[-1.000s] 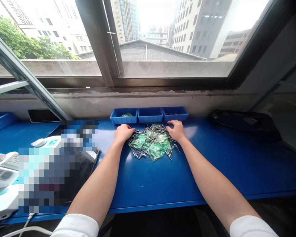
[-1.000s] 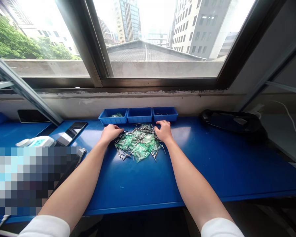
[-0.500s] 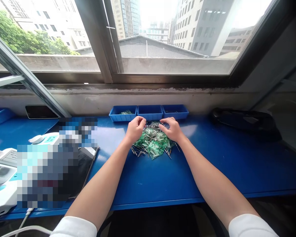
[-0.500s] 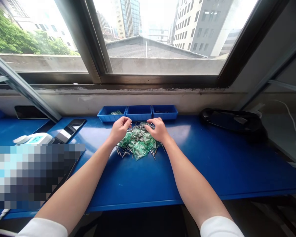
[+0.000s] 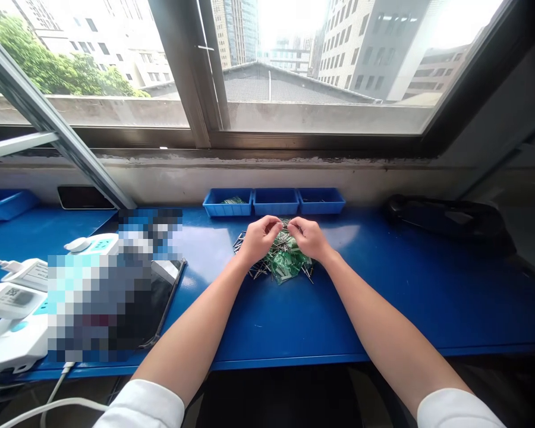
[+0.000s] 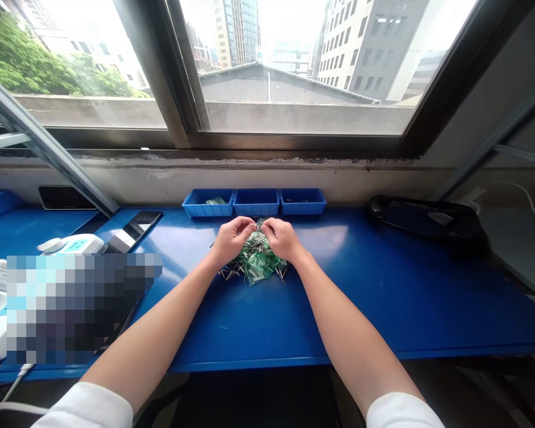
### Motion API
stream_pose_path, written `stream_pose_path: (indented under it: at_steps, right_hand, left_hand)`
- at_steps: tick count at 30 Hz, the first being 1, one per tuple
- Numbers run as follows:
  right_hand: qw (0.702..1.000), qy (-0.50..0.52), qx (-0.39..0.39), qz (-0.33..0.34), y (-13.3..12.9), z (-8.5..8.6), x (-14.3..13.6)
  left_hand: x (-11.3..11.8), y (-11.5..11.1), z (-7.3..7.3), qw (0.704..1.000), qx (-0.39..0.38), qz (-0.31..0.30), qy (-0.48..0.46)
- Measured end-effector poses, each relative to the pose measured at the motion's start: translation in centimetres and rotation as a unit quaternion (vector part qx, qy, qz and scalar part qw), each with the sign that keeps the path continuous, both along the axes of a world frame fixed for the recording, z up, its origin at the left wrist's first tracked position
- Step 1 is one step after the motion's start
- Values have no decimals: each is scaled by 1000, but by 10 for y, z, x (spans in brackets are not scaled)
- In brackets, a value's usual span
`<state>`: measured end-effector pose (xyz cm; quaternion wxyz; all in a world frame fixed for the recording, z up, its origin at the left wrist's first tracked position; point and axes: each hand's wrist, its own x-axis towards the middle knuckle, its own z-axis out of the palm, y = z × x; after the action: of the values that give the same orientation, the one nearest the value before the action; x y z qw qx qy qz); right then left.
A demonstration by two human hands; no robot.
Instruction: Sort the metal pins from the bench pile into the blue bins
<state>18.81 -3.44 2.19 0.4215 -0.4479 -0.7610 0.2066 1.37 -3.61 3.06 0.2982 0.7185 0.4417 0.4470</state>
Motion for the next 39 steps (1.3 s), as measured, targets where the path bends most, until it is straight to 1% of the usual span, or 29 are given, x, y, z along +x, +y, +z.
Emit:
stream_pose_path:
  at_steps: [2,5,9,14,16,17,19,20,22,23,25,28,31,33,36,39]
  right_hand:
    - [999,26,-18,2,0,-1,-2]
    - [994,101,-50,7,1,-3,-7]
    - [977,193,-83,28,2,-3,-10]
    - [963,238,-119,42,4,1,-4]
    - [970,221,-98,8,8,1,2]
    - [978,197,-72,-23,10,1,6]
    - [988,116,-5,-106,15,-1,14]
    - [987,72,20,-143,17,-2,19]
    - [978,-5,44,-206,23,-6,27]
    - [972,-34,47,-230,26,-9,31]
    - [960,-74,47,-267,33,-15,39]
    - [951,-95,35,-292,44,-25,47]
    - [951,-114,4,-286,51,-32,51]
    - [952,-123,-7,-279,52,-34,51]
    - [951,-111,19,-287,48,-32,48]
    - [952,-98,51,-285,42,-30,42]
  left_hand:
    - [-4,1,0,999,34,7,42]
    - [-9,4,-1,993,70,17,94]
    - [-10,7,-6,989,70,36,121]
    - [-11,12,-7,985,79,41,147]
    - [-17,16,-7,982,78,71,154]
    - [-22,19,-7,981,73,95,150]
    - [-33,25,-9,978,55,151,131]
    - [-39,28,-11,976,44,177,120]
    - [-48,33,-15,969,19,219,115]
    - [-52,35,-18,966,5,230,119]
    - [-55,37,-22,963,-14,232,137]
    - [-54,39,-26,960,-23,219,174]
    - [-52,39,-27,955,-26,215,202]
    - [-52,39,-26,953,-29,214,213]
    - [-52,38,-24,953,-27,208,220]
    - [-51,36,-22,957,-19,188,222]
